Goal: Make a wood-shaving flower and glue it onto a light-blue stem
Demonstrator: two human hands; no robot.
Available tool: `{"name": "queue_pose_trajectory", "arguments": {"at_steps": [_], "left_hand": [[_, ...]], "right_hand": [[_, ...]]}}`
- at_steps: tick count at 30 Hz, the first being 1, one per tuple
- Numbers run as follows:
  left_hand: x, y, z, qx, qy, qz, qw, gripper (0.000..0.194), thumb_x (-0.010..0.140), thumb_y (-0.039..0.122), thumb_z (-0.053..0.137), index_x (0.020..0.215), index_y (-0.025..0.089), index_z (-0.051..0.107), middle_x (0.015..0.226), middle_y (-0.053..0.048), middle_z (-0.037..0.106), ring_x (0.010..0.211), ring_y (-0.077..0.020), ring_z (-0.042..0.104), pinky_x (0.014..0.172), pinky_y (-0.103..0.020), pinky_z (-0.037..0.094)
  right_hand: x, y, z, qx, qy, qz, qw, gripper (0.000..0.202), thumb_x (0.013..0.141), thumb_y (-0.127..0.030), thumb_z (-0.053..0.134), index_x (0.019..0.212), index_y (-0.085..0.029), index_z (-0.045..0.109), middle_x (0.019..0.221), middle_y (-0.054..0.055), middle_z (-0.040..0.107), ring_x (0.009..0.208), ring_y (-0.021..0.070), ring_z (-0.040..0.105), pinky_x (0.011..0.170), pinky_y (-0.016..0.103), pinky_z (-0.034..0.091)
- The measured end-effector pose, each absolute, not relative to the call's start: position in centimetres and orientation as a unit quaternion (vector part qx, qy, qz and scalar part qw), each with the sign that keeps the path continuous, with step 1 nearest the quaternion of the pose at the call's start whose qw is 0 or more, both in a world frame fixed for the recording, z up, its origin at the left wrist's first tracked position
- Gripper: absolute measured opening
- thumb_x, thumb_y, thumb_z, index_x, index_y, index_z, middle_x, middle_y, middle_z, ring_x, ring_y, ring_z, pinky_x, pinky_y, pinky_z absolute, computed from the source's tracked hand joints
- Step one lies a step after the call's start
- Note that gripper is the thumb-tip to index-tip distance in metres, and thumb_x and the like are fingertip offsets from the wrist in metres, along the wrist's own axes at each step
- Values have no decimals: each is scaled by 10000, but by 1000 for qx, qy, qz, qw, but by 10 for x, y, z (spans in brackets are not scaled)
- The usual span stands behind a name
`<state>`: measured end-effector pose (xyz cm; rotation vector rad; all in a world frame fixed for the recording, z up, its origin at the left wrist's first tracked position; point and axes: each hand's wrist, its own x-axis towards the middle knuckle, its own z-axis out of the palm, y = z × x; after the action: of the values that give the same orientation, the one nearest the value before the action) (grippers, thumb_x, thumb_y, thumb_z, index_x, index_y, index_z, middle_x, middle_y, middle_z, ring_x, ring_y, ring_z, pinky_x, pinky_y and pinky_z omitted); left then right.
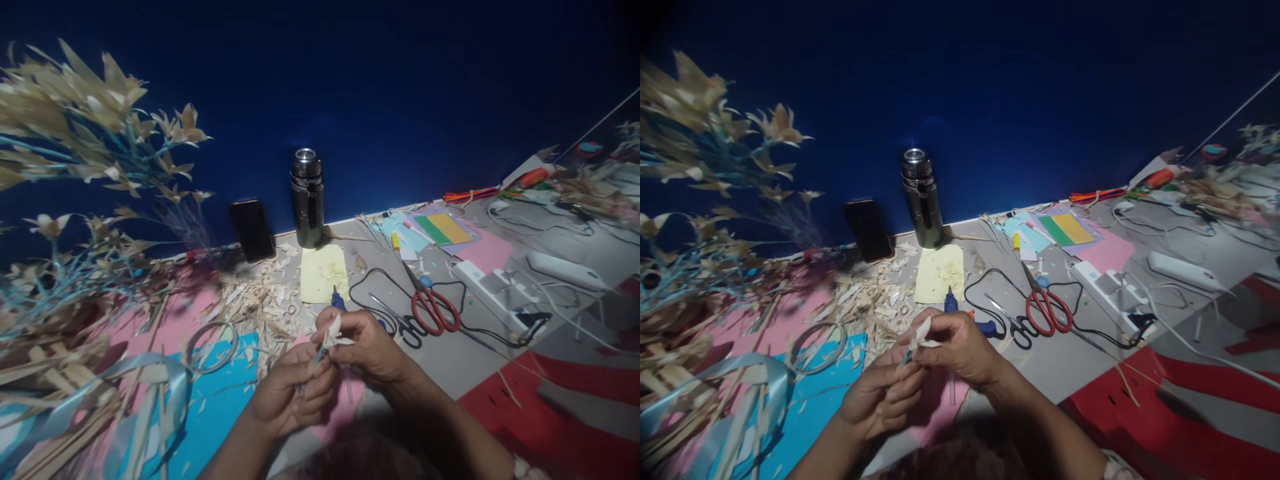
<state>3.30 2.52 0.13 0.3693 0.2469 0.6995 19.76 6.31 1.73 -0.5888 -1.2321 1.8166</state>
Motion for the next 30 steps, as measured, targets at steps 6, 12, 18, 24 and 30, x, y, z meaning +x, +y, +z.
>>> {"name": "queue_pose_trajectory", "arguments": {"at_steps": [6,12,18,24,30], "left_hand": [[33,26,5,212,217,377,875,270,808,318,775,736,140,585,537,48,510,328,7,212,318,-119,185],[31,23,15,389,420,464,676,300,825,395,763,695,134,689,539,-18,649,347,-40,407,366,-163,287],[29,15,25,531,511,474,482,149,835,280,718,724,188,758,582,-5,687,420,-109,537,433,-222,396],[33,13,33,630,521,449,360,143,840,175,657,727,205,739,667,-1,721,613,-141,636,609,-235,448],[30,17,31,458,538,441,554,281,860,355,676,651,170,643,516,23,567,434,-85,441,443,-201,312]], "right_hand": [[196,61,15,-236,-421,754,446,208,698,-357,907,778,-194,805,865,14,583,752,131,551,706,251,457],[193,58,17,-292,-346,740,497,301,608,-368,954,728,-167,765,792,0,602,649,111,505,615,243,417],[189,53,20,-347,-311,719,515,330,588,-369,953,671,-169,704,671,-26,562,646,123,495,615,243,393],[187,53,11,-395,-336,670,530,311,630,-342,930,696,-163,684,633,-43,536,612,109,464,602,230,372],[199,53,5,-332,-347,719,503,374,719,-431,877,977,-185,765,797,8,653,617,99,483,581,218,374]]}}
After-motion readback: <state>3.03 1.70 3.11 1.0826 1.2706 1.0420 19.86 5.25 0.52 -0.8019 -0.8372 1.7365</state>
